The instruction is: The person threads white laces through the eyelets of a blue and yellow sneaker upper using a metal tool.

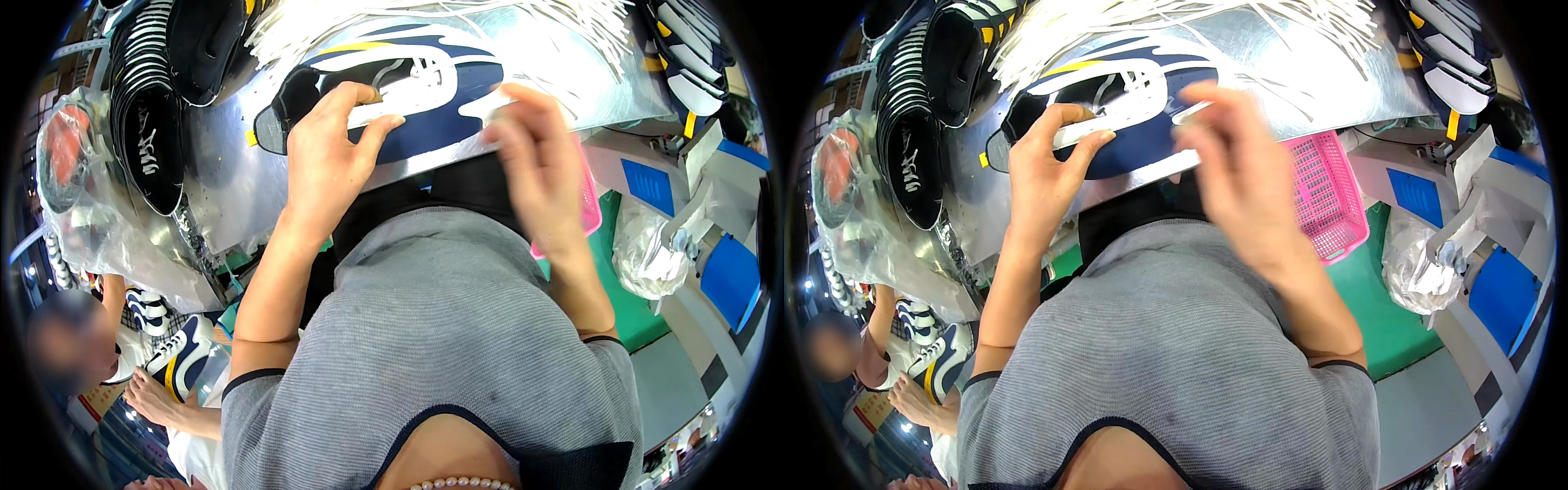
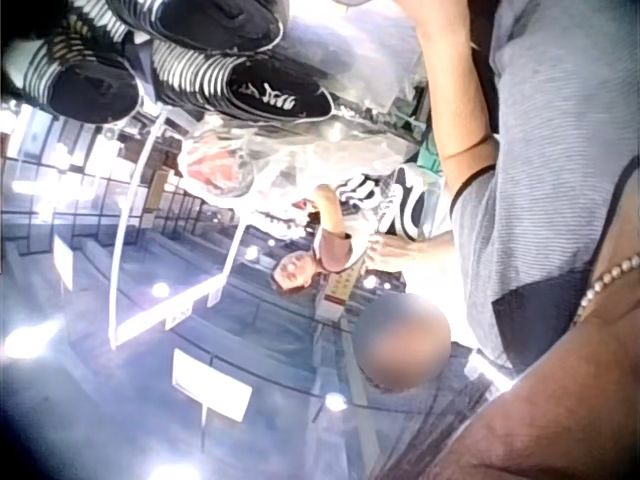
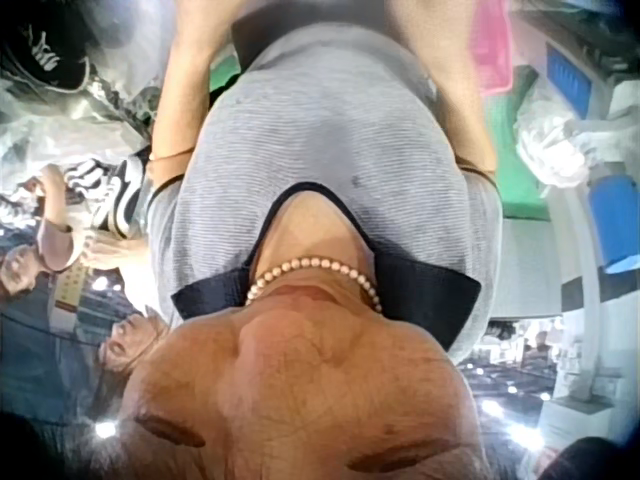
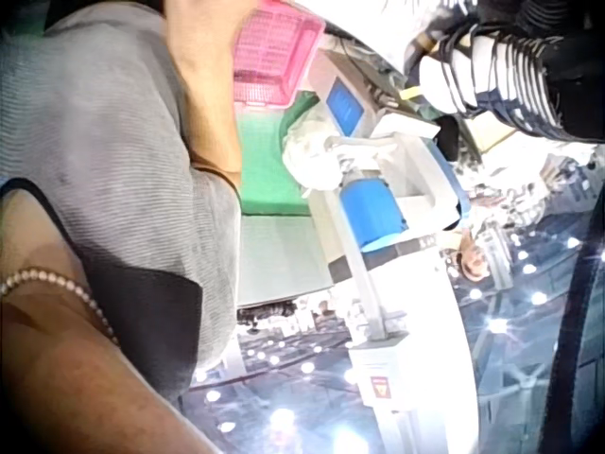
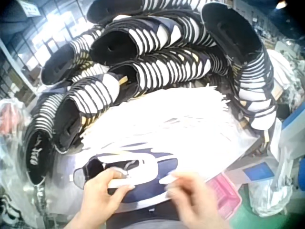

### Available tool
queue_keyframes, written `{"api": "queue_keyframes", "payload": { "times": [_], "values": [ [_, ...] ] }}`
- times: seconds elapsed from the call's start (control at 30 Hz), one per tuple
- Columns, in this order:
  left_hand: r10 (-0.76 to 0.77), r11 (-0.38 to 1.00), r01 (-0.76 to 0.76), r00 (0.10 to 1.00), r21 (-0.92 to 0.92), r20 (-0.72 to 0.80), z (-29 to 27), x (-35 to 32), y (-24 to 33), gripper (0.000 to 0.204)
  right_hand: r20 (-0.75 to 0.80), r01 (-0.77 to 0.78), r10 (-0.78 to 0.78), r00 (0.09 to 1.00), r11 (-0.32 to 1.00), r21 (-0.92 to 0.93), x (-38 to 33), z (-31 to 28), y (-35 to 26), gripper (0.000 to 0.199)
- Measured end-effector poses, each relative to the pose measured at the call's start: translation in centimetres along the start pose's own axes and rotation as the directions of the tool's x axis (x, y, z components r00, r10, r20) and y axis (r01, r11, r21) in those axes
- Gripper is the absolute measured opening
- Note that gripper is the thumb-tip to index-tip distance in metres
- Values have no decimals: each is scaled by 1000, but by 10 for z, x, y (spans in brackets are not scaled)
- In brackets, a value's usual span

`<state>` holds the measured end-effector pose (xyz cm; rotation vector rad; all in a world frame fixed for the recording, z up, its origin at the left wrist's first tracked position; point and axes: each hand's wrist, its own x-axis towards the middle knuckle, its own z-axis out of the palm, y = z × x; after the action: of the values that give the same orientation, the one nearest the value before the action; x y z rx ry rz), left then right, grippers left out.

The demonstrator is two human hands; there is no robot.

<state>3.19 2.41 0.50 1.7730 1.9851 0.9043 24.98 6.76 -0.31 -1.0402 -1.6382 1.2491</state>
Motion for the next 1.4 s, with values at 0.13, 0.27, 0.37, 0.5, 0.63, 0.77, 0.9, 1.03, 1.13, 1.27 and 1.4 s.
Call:
{"api": "queue_keyframes", "payload": {
  "times": [0.13, 0.27, 0.37, 0.5, 0.63, 0.77, 0.9, 1.03, 1.13, 1.27, 1.4],
  "values": [
    [71, 993, -67, 997, 94, -38, 2, -2, -4, 26, 174, -73, 71, 982, 997, 6, 2, 34, 13, 14],
    [84, 994, -80, 995, 79, -47, -1, -3, -7, 27, 198, -46, 52, 979, 998, -36, 8, 32, 15, 13],
    [45, 997, -45, 999, 60, -9, -2, -1, -6, 26, 253, -65, 88, 964, 993, -96, 11, 32, 15, 12],
    [31, 999, -30, 999, -33, 40, -2, 1, -11, 24, 291, -70, 108, 951, 988, -138, 18, 34, 17, 13],
    [163, 984, -156, 983, -84, 83, -1, 3, -21, 22, 336, -119, 164, 928, 982, -149, 27, 34, 21, 16],
    [235, 972, -232, 964, -37, 123, 0, 0, -21, 20, 315, -140, 185, 931, 977, -162, 36, 54, 20, 16],
    [265, 960, -272, 959, 66, 99, -1, -6, -27, 24, 332, -115, 192, 923, 964, -238, 35, 67, 23, 15],
    [169, 972, -190, 974, 140, 149, -9, -14, -19, 31, 398, -170, 244, 885, 962, -212, 37, 48, 11, 15],
    [158, 983, -170, 976, 70, 147, -8, -13, -15, 28, 374, -169, 240, 896, 962, -214, 35, 50, 8, 14],
    [340, 937, -347, 931, 38, 131, -5, -9, -21, 26, 282, -110, 233, 931, 913, -392, 30, 66, 5, 17],
    [349, 934, -356, 924, 20, 156, -6, -10, -22, 28, 275, -111, 216, 937, 929, -352, 26, 72, 18, 22]
  ]
}}
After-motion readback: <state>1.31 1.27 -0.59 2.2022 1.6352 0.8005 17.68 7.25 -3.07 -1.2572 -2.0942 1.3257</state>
